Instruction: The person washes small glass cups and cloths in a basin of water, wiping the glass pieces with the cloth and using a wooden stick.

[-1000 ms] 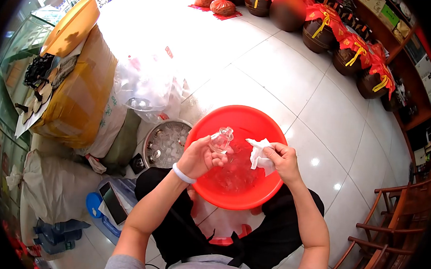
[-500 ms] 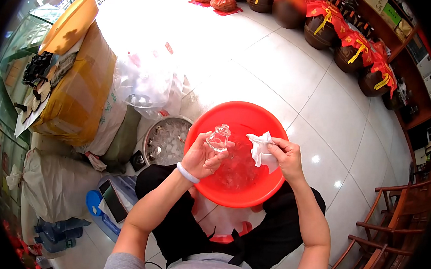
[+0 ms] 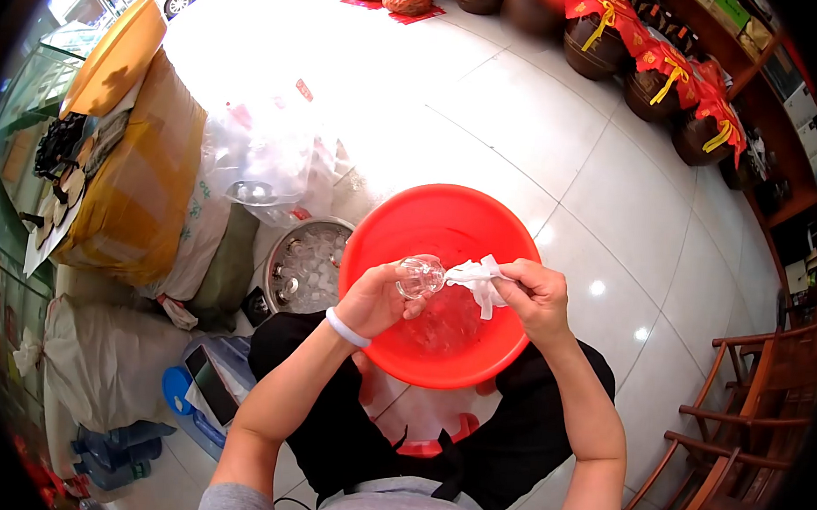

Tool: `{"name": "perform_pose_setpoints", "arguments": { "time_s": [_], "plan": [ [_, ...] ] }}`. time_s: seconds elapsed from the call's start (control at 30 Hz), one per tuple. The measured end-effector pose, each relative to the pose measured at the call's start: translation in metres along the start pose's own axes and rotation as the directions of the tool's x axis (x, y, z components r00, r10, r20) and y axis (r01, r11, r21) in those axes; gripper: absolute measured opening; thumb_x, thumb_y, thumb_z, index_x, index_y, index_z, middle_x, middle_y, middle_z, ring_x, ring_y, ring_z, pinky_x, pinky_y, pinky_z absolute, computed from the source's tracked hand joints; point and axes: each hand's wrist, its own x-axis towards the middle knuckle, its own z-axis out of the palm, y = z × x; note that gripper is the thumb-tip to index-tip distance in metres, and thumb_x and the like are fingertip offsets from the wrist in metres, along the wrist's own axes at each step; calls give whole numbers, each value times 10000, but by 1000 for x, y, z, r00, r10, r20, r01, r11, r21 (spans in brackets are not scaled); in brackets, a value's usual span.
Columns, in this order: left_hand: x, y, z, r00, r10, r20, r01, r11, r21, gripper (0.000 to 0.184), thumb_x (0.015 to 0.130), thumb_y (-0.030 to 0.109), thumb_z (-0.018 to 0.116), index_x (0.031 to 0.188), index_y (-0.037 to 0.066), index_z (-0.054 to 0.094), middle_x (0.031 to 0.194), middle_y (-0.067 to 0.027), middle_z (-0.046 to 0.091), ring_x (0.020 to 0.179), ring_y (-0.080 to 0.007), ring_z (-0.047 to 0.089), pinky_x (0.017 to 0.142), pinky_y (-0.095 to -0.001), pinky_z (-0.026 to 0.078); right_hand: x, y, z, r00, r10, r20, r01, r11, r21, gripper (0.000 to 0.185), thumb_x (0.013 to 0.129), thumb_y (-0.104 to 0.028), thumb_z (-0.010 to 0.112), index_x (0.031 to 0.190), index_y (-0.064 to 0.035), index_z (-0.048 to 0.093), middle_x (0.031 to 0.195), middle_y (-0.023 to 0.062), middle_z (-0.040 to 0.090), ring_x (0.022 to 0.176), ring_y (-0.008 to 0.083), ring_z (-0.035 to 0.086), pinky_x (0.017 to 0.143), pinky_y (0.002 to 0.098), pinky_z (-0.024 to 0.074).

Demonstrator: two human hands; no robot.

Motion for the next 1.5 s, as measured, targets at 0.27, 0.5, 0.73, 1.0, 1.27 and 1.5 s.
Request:
{"name": "perform_pose_setpoints", "arguments": {
  "time_s": [0.27,0.5,0.73,1.0,1.27,1.5],
  "plan": [
    [4,-6,2,999,25,27,-28,994,102,479,828,261,512,1219,-2,418,974,-92,575,671,-137,510,561,-246,409,-1,-3,1,989,-137,45,144,965,-217,115,715,52,589,823,20,613,616,78,530,505,155,496,456,262,374],
    [4,-6,1,996,93,-13,-90,985,147,464,835,227,515,1215,-20,420,1016,-100,565,675,-146,496,554,-249,405,-2,0,-2,977,-215,-8,204,939,-277,116,712,50,595,823,18,598,614,85,532,505,177,516,454,272,387],
    [3,-6,4,997,81,-11,-80,995,63,368,859,132,462,1191,-27,442,911,-92,576,656,-141,521,577,-245,420,-1,-3,2,977,-206,55,213,933,-289,126,697,43,602,819,10,598,617,93,537,504,198,521,450,283,393],
    [4,-7,1,1000,25,-3,-25,1000,-8,431,837,239,511,1203,24,436,982,-96,564,709,-152,526,587,-248,421,-4,-5,6,970,-228,81,242,906,-346,172,688,27,614,858,5,603,637,109,562,542,233,556,484,300,437],
    [8,-13,2,999,22,35,-15,984,-178,406,833,245,508,1174,33,448,1029,-123,566,837,-194,571,716,-267,489,-8,-1,21,986,-165,30,167,948,-270,184,723,14,604,906,29,601,721,138,616,609,240,612,519,290,477],
    [6,-12,-1,989,97,109,-66,965,-255,412,819,208,526,1178,21,445,1044,-116,558,819,-203,574,696,-264,499,-8,0,24,997,-42,63,55,970,-235,151,737,3,600,884,40,600,751,149,626,619,235,623,535,275,482]
  ]
}}
